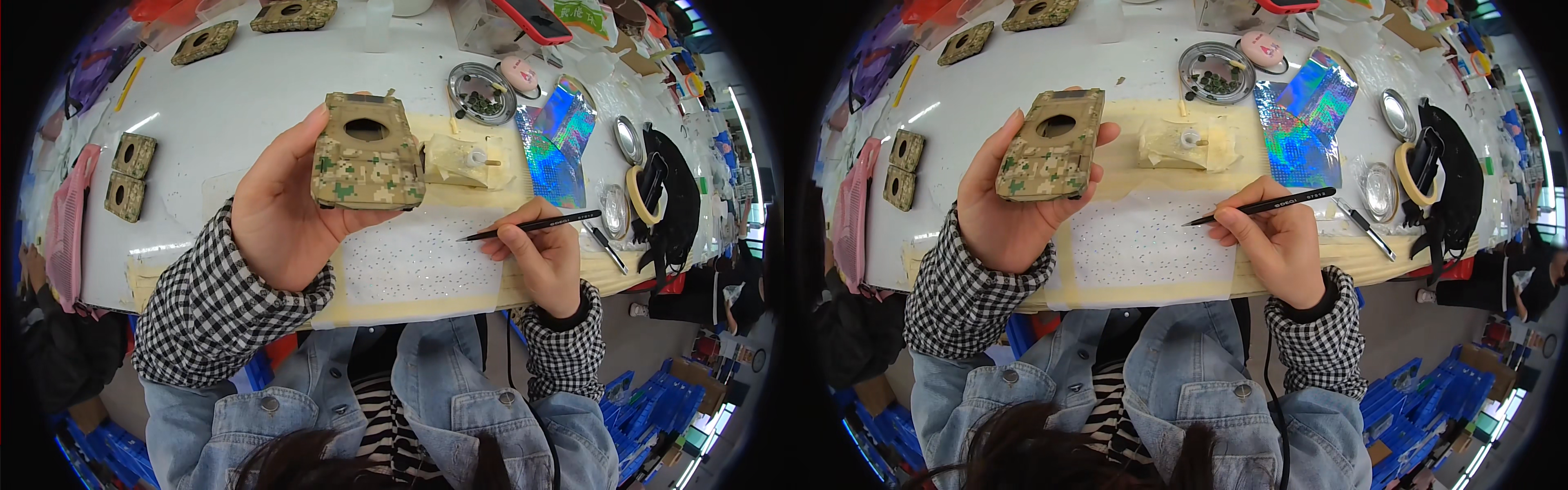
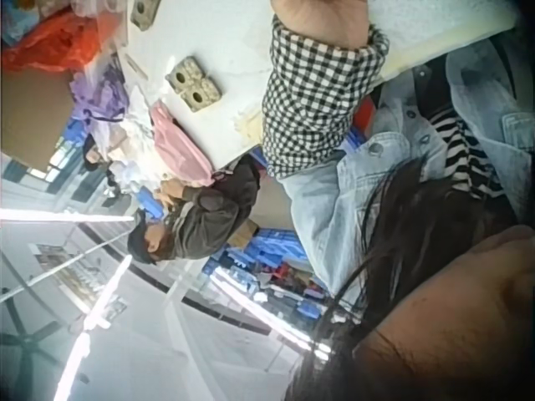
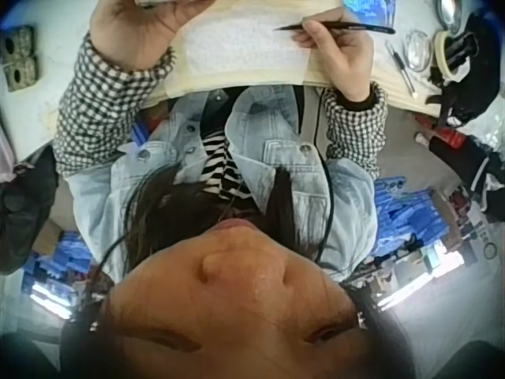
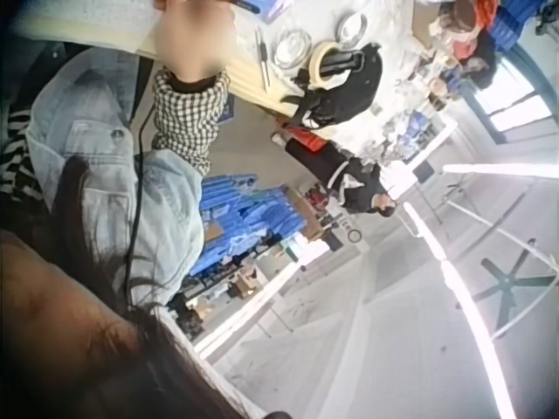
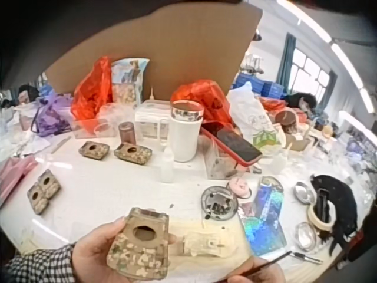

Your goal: Applying detailed paint markings to a plastic toy tank model using a fine-tipped paintbrush.

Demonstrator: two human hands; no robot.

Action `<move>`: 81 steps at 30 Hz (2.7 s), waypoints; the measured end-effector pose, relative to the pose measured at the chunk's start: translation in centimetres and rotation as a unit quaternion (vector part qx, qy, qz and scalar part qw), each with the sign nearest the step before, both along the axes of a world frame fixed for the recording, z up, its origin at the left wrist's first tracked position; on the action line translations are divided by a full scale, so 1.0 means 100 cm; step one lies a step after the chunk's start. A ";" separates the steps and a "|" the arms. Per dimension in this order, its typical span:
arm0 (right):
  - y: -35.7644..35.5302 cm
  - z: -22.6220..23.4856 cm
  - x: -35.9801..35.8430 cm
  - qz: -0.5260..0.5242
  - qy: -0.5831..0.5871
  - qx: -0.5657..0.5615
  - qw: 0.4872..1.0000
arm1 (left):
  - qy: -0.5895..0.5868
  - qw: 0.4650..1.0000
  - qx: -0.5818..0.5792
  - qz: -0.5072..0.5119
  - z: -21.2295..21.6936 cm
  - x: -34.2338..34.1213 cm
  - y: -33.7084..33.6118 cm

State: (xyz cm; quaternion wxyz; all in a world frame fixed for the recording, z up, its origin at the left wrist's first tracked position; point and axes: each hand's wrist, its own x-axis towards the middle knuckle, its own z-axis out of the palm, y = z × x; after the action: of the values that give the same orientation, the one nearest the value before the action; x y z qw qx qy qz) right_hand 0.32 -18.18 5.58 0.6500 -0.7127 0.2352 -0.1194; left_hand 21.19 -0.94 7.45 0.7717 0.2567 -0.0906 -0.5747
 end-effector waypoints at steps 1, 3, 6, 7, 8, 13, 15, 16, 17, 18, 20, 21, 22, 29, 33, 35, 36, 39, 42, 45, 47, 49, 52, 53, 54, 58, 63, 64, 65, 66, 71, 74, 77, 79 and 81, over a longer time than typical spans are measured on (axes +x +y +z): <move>0.000 0.000 0.000 0.001 0.000 0.001 1.000 | -0.002 1.000 0.000 0.000 0.000 0.000 0.000; 0.000 0.000 0.000 0.001 0.000 0.002 1.000 | -0.003 1.000 0.000 -0.001 0.000 0.000 0.000; 0.000 0.000 0.000 -0.003 0.002 -0.002 1.000 | -0.001 1.000 0.001 -0.001 0.000 0.001 0.000; 0.001 0.000 0.001 -0.005 0.001 -0.007 1.000 | -0.002 1.000 0.001 -0.001 0.000 0.001 0.000; 0.002 0.000 0.002 -0.007 0.001 -0.013 1.000 | -0.003 1.000 0.000 -0.001 0.000 0.001 0.000; 0.002 0.001 0.001 -0.014 0.001 -0.015 1.000 | -0.003 1.000 0.000 -0.002 0.000 0.001 0.000; 0.002 -0.001 0.002 -0.016 -0.006 -0.012 1.000 | -0.004 1.000 0.002 0.000 0.000 0.000 0.001; 0.002 -0.001 0.001 -0.018 -0.012 -0.011 1.000 | -0.004 1.000 0.002 0.000 0.000 0.000 0.000; 0.002 -0.001 0.001 -0.021 -0.017 -0.009 1.000 | -0.004 1.000 0.002 0.000 0.001 0.000 0.000; 0.001 0.000 0.000 -0.025 -0.022 -0.001 0.999 | 0.001 1.000 -0.001 -0.001 0.001 0.000 0.000; -0.001 0.004 -0.001 -0.033 -0.034 0.015 0.999 | 0.006 1.000 -0.008 -0.003 0.000 0.001 -0.001; -0.002 0.008 -0.001 -0.039 -0.046 0.005 0.998 | 0.011 1.000 -0.007 -0.003 0.000 0.000 -0.001; -0.003 0.014 0.000 -0.043 -0.060 -0.006 0.997 | 0.013 1.000 -0.007 -0.002 0.000 0.000 -0.001; 0.009 0.073 0.034 -0.031 -0.210 -0.058 0.975 | 0.040 0.999 0.008 -0.003 0.001 0.001 -0.001; 0.019 0.081 0.061 0.027 -0.255 -0.077 0.964 | 0.042 0.999 0.011 -0.003 0.004 0.002 0.000; 0.027 0.079 0.074 0.024 -0.248 -0.110 0.962 | 0.038 0.999 0.027 0.001 0.005 0.000 0.000; 0.028 0.077 0.077 0.034 -0.252 -0.089 0.963 | 0.038 0.999 0.032 0.001 0.006 0.001 0.000; 0.027 0.068 0.078 0.062 -0.277 -0.021 0.958 | 0.028 0.999 0.031 -0.008 0.007 0.001 0.001; 0.026 0.064 0.079 0.080 -0.269 -0.023 0.959 | 0.018 0.998 0.055 0.000 0.009 -0.001 0.001; 0.026 0.064 0.078 0.085 -0.268 -0.030 0.959 | 0.011 0.999 0.049 -0.007 0.006 0.000 0.000; 0.026 0.064 0.078 0.086 -0.269 -0.031 0.959 | 0.006 0.999 0.052 -0.006 0.007 0.000 0.001; 0.028 0.064 0.078 0.085 -0.270 -0.029 0.959 | 0.007 0.998 0.054 -0.007 0.007 0.000 0.001; 0.026 0.063 0.078 0.093 -0.272 -0.057 0.956 | 0.010 0.998 0.057 -0.009 0.007 0.000 0.001; 0.026 0.063 0.078 0.092 -0.273 -0.053 0.956 | 0.008 0.998 0.059 -0.009 0.007 0.000 0.001; 0.027 0.063 0.079 0.090 -0.275 -0.050 0.956 | 0.006 0.998 0.061 -0.008 0.008 0.000 0.001; 0.026 0.063 0.079 0.089 -0.268 -0.071 0.957 | 0.004 0.998 0.060 -0.006 0.007 0.000 0.001; 0.025 0.063 0.078 0.089 -0.258 -0.094 0.958 | 0.006 0.998 0.061 0.000 0.008 -0.001 0.000; 0.025 0.063 0.078 0.089 -0.256 -0.099 0.958 | 0.005 0.998 0.059 0.000 0.008 -0.001 0.000; 0.025 0.063 0.079 0.088 -0.253 -0.119 0.956 | 0.005 0.998 0.057 0.000 0.008 -0.001 0.000; 0.026 0.064 0.080 0.088 -0.250 -0.138 0.954 | 0.004 0.998 0.055 0.000 0.008 -0.001 0.000; 0.025 0.064 0.080 0.091 -0.246 -0.167 0.951 | 0.004 0.998 0.057 -0.001 0.008 -0.001 0.000; 0.025 0.064 0.080 0.091 -0.251 -0.153 0.952 | 0.006 0.998 0.057 0.000 0.008 -0.001 0.000; 0.026 0.062 0.079 0.084 -0.264 -0.116 0.954 | 0.008 0.998 0.060 0.001 0.009 -0.001 0.000; 0.026 0.062 0.079 0.083 -0.268 -0.116 0.953 | 0.009 0.998 0.063 0.002 0.009 -0.001 0.000; 0.026 0.061 0.079 0.080 -0.271 -0.103 0.954 | 0.009 0.998 0.064 0.004 0.008 -0.001 0.000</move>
State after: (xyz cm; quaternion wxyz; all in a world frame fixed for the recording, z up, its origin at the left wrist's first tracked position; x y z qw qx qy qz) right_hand 8.27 -15.58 11.65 0.6200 -0.7329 -0.0211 -0.2792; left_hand 21.07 -0.97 8.30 0.7565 0.3009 -0.0454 -0.5789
